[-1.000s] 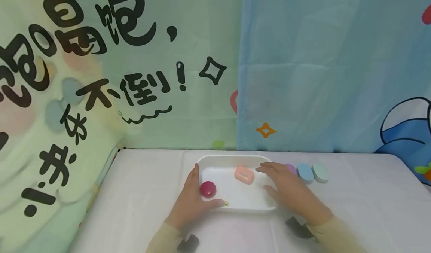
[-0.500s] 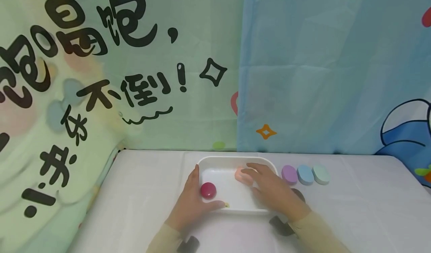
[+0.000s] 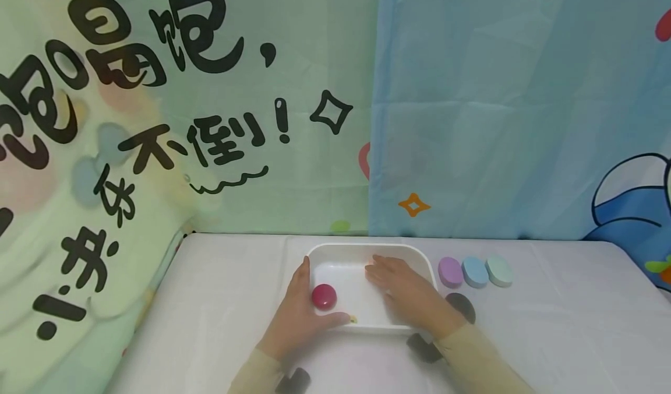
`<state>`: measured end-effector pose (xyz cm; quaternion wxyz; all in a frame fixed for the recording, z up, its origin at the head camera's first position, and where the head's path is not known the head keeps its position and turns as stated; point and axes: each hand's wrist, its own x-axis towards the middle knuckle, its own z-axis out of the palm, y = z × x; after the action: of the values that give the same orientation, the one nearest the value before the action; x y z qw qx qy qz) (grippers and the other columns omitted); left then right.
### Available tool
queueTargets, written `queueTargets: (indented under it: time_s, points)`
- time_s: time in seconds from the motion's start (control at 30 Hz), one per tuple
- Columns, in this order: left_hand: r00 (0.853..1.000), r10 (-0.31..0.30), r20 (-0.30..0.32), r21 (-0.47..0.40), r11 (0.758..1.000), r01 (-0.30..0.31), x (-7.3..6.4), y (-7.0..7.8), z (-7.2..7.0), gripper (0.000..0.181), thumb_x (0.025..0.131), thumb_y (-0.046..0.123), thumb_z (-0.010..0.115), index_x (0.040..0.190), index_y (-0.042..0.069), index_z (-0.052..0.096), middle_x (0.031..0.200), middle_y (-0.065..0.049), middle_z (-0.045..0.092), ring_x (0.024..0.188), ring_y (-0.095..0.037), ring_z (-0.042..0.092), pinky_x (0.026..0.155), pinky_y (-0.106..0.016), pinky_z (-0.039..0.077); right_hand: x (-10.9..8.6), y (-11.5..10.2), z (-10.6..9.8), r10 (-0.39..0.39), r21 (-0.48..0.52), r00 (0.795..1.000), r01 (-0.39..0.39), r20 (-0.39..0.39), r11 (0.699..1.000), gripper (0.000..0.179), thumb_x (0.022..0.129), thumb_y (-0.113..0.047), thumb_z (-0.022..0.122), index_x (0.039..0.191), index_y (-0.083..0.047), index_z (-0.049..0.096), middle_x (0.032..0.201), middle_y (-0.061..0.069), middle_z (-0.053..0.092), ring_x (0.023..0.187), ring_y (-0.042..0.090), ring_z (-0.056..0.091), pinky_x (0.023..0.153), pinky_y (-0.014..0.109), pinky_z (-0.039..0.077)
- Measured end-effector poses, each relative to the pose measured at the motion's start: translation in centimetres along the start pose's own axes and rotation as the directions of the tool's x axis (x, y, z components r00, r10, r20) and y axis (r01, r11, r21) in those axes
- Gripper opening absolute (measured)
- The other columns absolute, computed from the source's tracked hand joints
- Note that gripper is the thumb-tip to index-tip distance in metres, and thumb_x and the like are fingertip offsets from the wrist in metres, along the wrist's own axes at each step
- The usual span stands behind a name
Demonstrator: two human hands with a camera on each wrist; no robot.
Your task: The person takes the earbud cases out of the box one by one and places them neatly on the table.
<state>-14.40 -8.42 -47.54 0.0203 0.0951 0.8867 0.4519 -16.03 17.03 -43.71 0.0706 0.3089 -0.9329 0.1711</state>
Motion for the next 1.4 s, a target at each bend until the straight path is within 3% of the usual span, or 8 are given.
queueTargets:
  time_s: [0.13,0.57,0.77,0.97,1.27,1.4]
  points:
    - [1.0,-0.003,0.002,-0.003,1.0,0.003,0.0,0.0,0.0,0.133,0.068,0.061,0.086,0.162,0.006,0.009,0.165,-0.012,0.021,0.148,-0.03,0.028,0.117,-0.05,0.031,0.1,0.1,0.4,0.016,0.029,1.0,-0.017,0.024,0.999,0.047,0.085,0.009,0.063,0.131,0.0,0.063,0.142,0.022,0.054,0.132,0.041,0.049,0.107,0.052,0.042]
    - [1.0,0.003,0.002,-0.005,1.0,-0.003,0.0,0.3,-0.1,0.132,0.069,0.059,0.086,0.162,0.007,0.009,0.165,-0.011,0.021,0.148,-0.029,0.029,0.116,-0.049,0.032,0.3,0.5,1.0,-0.011,-0.012,0.999,0.011,0.043,1.0,0.042,0.088,0.008,0.06,0.129,-0.001,0.063,0.141,0.024,0.054,0.128,0.043,0.05,0.106,0.053,0.043]
    - [1.0,0.0,0.007,-0.009,1.0,0.0,0.0,0.3,-0.2,0.132,0.069,0.058,0.087,0.162,0.007,0.009,0.165,-0.01,0.02,0.148,-0.029,0.028,0.116,-0.049,0.031,0.2,0.7,1.1,-0.016,-0.028,1.0,0.016,0.025,0.999,0.042,0.087,0.006,0.064,0.128,-0.002,0.063,0.133,0.023,0.056,0.123,0.041,0.052,0.103,0.052,0.046]
    - [1.0,-0.006,0.007,-0.011,1.0,0.006,0.0,0.4,-0.2,0.131,0.069,0.058,0.087,0.162,0.007,0.009,0.165,-0.01,0.021,0.148,-0.029,0.028,0.116,-0.048,0.032,0.3,0.9,1.2,0.019,-0.014,1.0,-0.019,-0.013,1.0,0.024,0.097,-0.004,0.061,0.121,-0.006,0.065,0.118,0.018,0.058,0.108,0.034,0.057,0.096,0.048,0.051]
    - [1.0,-0.01,0.005,-0.008,1.0,0.01,-0.2,0.8,-0.4,0.131,0.07,0.056,0.087,0.162,0.006,0.009,0.165,-0.012,0.021,0.148,-0.029,0.028,0.116,-0.049,0.031,0.4,0.9,1.0,0.057,-0.04,0.995,-0.054,0.076,0.998,0.024,0.101,-0.012,0.056,0.123,-0.007,0.065,0.125,0.016,0.061,0.109,0.037,0.056,0.095,0.05,0.051]
    - [1.0,-0.014,0.008,0.002,1.0,0.014,-0.2,0.8,-0.5,0.131,0.069,0.057,0.087,0.162,0.006,0.01,0.165,-0.013,0.022,0.148,-0.03,0.028,0.117,-0.049,0.031,0.4,0.7,0.9,0.072,-0.037,0.995,-0.069,0.074,0.997,0.025,0.102,-0.014,0.056,0.124,-0.008,0.066,0.124,0.014,0.061,0.109,0.035,0.055,0.094,0.049,0.052]
